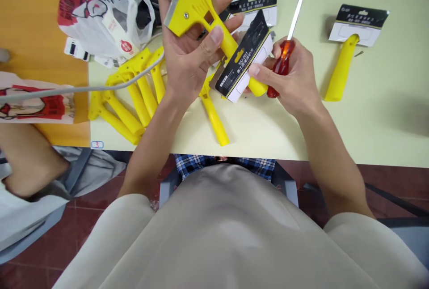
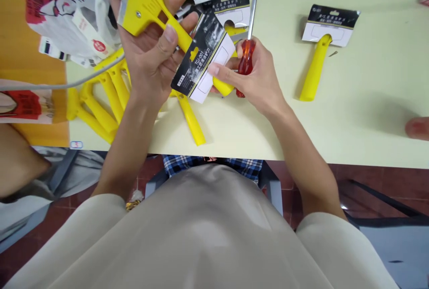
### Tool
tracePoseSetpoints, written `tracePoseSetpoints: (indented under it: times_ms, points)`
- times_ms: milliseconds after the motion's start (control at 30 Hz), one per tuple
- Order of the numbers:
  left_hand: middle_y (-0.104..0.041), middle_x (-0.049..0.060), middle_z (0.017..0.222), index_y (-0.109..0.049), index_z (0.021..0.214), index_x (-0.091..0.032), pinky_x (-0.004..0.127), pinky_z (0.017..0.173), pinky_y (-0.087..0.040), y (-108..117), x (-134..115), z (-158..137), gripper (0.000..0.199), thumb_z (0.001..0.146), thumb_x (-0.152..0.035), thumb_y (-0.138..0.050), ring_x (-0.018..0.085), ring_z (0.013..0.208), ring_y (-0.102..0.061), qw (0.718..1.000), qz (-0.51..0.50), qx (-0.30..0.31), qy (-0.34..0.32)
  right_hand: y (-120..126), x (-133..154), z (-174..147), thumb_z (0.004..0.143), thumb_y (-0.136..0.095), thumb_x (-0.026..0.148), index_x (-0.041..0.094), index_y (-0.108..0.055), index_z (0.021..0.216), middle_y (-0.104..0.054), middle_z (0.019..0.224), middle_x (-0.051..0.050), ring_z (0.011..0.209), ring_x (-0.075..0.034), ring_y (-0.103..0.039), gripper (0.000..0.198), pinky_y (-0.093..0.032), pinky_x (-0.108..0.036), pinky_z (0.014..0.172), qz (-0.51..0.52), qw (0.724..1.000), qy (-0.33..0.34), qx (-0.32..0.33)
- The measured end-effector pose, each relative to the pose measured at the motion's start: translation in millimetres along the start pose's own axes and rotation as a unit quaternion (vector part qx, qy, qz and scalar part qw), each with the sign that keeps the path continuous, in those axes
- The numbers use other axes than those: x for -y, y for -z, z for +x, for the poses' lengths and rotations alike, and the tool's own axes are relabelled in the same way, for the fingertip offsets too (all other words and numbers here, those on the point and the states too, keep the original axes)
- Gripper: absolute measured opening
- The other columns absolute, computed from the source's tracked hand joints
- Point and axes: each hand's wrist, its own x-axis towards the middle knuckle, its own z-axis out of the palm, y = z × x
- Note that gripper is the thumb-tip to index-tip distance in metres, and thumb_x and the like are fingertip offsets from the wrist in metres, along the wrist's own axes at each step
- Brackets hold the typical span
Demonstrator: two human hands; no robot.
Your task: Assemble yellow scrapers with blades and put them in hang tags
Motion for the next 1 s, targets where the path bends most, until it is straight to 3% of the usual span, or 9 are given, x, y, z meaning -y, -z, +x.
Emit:
tracePoseSetpoints:
  times_ms: [100, 300, 467, 533, 600, 667, 800, 833, 1000]
  points:
    - [-0.068, -0.008, 0.157, -0.049, 0.165, -0.056, 0.040, 0.133, -0.052, -27, -9, -15, 0.069, 0.103, -0.071, -0.076, 0.030, 0.169, -0.043, 0.997, 0.024, -0.046, 0.049, -2, -1, 0, 0.057, -0.108, 0.052, 0.017, -0.033, 0.104, -0.060, 0.087, 0.003, 0.072, -0.005, -0.059, 0.096, -0.048, -0.020, 0.057, 0.032, 0.999, -0.001, 0.007]
    - [-0.072, -0.006, 0.153, -0.059, 0.160, -0.056, 0.044, 0.133, -0.052, -55, -17, -22, 0.061, 0.103, -0.073, -0.072, 0.030, 0.168, -0.046, 0.994, 0.059, -0.056, 0.077, -13, -1, -3, 0.059, -0.106, 0.050, 0.017, -0.030, 0.106, -0.062, 0.094, 0.003, 0.084, -0.012, -0.069, 0.095, -0.063, -0.029, 0.067, 0.110, 0.994, -0.020, 0.011]
    - [-0.076, -0.004, 0.150, -0.075, 0.144, -0.053, 0.044, 0.125, -0.059, -48, -13, -23, 0.040, 0.105, -0.064, -0.072, 0.030, 0.162, -0.054, 0.988, 0.089, -0.081, 0.095, -15, -5, -1, 0.056, -0.107, 0.051, 0.020, -0.031, 0.110, -0.062, 0.095, 0.004, 0.078, -0.014, -0.068, 0.098, -0.065, -0.035, 0.063, 0.113, 0.992, -0.031, -0.036]
    - [-0.076, -0.002, 0.149, -0.082, 0.136, -0.043, 0.043, 0.117, -0.061, -39, -5, -24, 0.040, 0.117, -0.056, -0.050, 0.032, 0.160, -0.057, 0.990, 0.078, -0.077, 0.086, -14, -7, 0, 0.058, -0.107, 0.052, 0.021, -0.033, 0.111, -0.059, 0.089, 0.005, 0.075, -0.011, -0.065, 0.096, -0.065, -0.034, 0.064, 0.111, 0.992, -0.015, -0.055]
    - [-0.078, 0.000, 0.143, -0.084, 0.135, -0.033, 0.044, 0.110, -0.061, -28, 6, -23, 0.059, 0.121, -0.048, -0.028, 0.034, 0.158, -0.058, 0.995, 0.065, -0.042, 0.070, -14, -8, -1, 0.059, -0.107, 0.050, 0.021, -0.034, 0.111, -0.057, 0.087, 0.005, 0.075, -0.010, -0.064, 0.094, -0.066, -0.033, 0.065, 0.104, 0.992, 0.007, -0.073]
    - [-0.078, 0.001, 0.140, -0.080, 0.140, -0.037, 0.046, 0.110, -0.064, -15, 17, -20, 0.054, 0.115, -0.066, -0.042, 0.034, 0.154, -0.063, 0.997, 0.063, 0.005, 0.051, -14, -8, -1, 0.060, -0.106, 0.049, 0.020, -0.033, 0.109, -0.056, 0.087, 0.005, 0.075, -0.011, -0.065, 0.092, -0.066, -0.034, 0.065, 0.089, 0.991, 0.035, -0.094]
    - [-0.080, -0.007, 0.132, -0.080, 0.131, -0.057, 0.046, 0.109, -0.067, 9, 30, -8, 0.068, 0.076, -0.097, -0.081, 0.034, 0.144, -0.070, 0.992, 0.030, 0.126, 0.004, -15, -8, -2, 0.069, -0.100, 0.052, 0.019, -0.031, 0.108, -0.060, 0.095, 0.003, 0.085, -0.012, -0.069, 0.086, -0.068, -0.035, 0.069, 0.040, 0.991, 0.067, -0.108]
    - [-0.078, -0.008, 0.138, -0.077, 0.138, -0.056, 0.046, 0.112, -0.065, 13, 30, -6, 0.077, 0.070, -0.091, -0.092, 0.036, 0.146, -0.067, 0.986, 0.052, 0.156, 0.019, -16, -9, -2, 0.071, -0.100, 0.052, 0.019, -0.031, 0.108, -0.062, 0.099, 0.003, 0.089, -0.012, -0.070, 0.084, -0.068, -0.035, 0.071, 0.042, 0.991, 0.072, -0.104]
    - [-0.076, -0.009, 0.142, -0.078, 0.136, -0.046, 0.041, 0.115, -0.060, 8, 25, -11, 0.058, 0.083, -0.051, -0.102, 0.026, 0.129, -0.072, 0.991, 0.110, 0.046, -0.063, -17, -13, 1, 0.065, -0.104, 0.056, 0.019, -0.031, 0.107, -0.065, 0.107, 0.001, 0.101, -0.015, -0.074, 0.092, -0.070, -0.034, 0.077, 0.080, 0.989, 0.081, -0.092]
